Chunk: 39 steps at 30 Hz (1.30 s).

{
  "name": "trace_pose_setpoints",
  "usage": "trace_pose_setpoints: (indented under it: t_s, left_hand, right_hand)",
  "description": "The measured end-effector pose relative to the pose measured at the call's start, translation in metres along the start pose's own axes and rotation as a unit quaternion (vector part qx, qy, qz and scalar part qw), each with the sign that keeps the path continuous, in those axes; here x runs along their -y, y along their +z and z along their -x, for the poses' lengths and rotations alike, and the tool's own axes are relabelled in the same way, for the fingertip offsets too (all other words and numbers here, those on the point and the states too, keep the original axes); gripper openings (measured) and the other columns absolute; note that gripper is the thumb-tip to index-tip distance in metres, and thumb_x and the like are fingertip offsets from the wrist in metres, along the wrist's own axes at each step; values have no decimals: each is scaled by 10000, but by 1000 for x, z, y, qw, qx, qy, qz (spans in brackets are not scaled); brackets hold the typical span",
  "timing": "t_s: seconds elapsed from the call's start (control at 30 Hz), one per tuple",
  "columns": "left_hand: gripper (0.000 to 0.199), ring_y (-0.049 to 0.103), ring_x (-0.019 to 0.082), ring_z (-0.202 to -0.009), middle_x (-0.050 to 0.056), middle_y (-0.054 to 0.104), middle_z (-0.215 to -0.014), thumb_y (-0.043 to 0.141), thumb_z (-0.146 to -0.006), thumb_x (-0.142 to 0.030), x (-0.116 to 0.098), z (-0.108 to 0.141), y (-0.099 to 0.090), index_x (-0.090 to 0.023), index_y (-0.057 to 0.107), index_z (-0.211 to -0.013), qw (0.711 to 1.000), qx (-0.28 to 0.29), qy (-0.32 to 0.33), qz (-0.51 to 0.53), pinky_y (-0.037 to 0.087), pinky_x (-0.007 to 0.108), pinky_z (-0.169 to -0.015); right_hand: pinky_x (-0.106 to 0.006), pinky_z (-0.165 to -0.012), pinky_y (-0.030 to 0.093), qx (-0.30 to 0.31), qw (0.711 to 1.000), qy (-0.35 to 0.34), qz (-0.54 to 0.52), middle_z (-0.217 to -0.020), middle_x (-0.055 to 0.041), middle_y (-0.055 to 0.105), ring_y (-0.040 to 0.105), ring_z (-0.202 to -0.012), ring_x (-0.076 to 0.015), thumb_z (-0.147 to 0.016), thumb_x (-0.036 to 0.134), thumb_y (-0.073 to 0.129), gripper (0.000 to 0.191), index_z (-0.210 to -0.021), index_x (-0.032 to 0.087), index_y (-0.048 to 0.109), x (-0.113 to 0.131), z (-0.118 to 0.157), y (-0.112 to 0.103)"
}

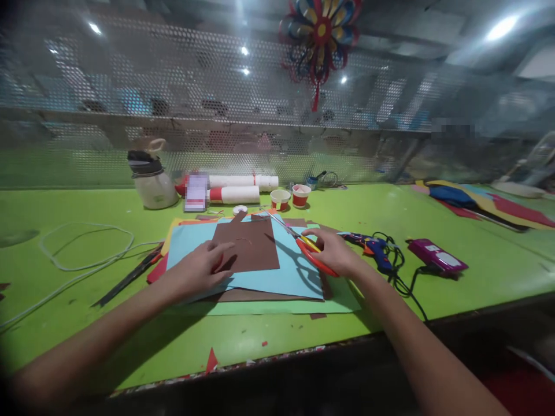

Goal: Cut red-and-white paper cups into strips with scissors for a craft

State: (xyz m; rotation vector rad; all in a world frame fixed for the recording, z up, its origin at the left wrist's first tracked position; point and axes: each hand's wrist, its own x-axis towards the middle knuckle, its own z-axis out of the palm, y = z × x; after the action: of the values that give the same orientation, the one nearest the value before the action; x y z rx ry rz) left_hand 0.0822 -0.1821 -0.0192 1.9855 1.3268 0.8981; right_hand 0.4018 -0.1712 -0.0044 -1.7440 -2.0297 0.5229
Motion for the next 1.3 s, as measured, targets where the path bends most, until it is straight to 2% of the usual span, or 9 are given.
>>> trace_pose_setpoints:
  t_s: [0.1,0.17,0.3,0.43,0.57,0.67,0.77,1.07,1.3]
  left_hand:
    - [466,431,413,-1202,187,535,-1256,647,-695,-403,-5,2,4,-217,612,-1121,983,32,34,-179,332,537,-979]
    - [470,348,438,-1282,187,500,-1330,659,-686,-472,-5,3,9,-202,624,-1069,979,59,62,-183,270,550,-1036]
    - [525,380,457,-1251,171,571,-1266,643,-695,-534,-1,4,16,-213,629,-1110,969,119,106,-190,298,567,-1018]
    - [526,449,437,-1167,209,583,-1209,503,-800,-444,-8,3,14,-151,582,-1230,909,159,136,-361,387,572,-926]
    - [540,473,419,-1132,201,614,-1119,509,-783,-395,-15,-4,11,-168,566,-1270,872,186,152,-427,416,552,-899]
    - [575,428,414,-1194,188,615,-1112,534,-773,-402,-12,-9,10,-174,541,-1300,878,188,147,-414,397,531,-945]
    - [578,399,385,-1234,164,575,-1203,500,-811,-465,-4,-9,7,-201,502,-1325,898,180,127,-380,396,502,-966]
    - [735,345,432,-1302,210,483,-1346,473,-799,-600,-2,-8,13,-136,436,-1368,889,180,107,-406,347,525,-1018]
    - [494,544,382,-1101,247,583,-1182,357,-886,-353,-6,-12,17,-51,504,-1249,870,171,144,-439,441,492,-903]
  right_hand:
    - [-260,-586,441,-26,999,21,6,-744,-23,665,592,-659,-180,-741,292,586,482,-1204,161,586,-12,11,-13]
    - [-270,-623,459,-42,998,34,18,-825,-53,694,619,-721,-199,-747,296,594,493,-1220,156,579,-20,18,-21]
    - [-256,-607,439,-50,996,41,68,-815,-44,678,603,-703,-187,-754,283,573,488,-1228,166,582,-29,37,-30]
    - [-239,-546,382,-23,988,44,146,-650,13,610,545,-580,-163,-714,204,550,548,-1262,209,569,-28,62,-32]
    - [-248,-597,405,-10,974,60,219,-880,-51,689,611,-727,-199,-687,150,530,599,-1283,208,556,-31,82,-32]
    - [-306,-640,424,-25,955,96,280,-1083,-141,668,636,-852,-284,-716,170,518,587,-1302,184,542,-41,88,-32]
    - [-341,-609,417,-24,939,111,324,-1076,-183,661,650,-815,-333,-717,169,514,573,-1288,186,564,-49,89,-30]
    - [-308,-722,476,9,961,21,275,-1114,-88,692,653,-918,-256,-696,127,503,607,-1291,227,571,-27,80,-32]
    - [-280,-588,450,-21,973,-11,230,-924,-72,717,630,-720,-214,-693,177,533,553,-1240,207,615,-18,73,-44]
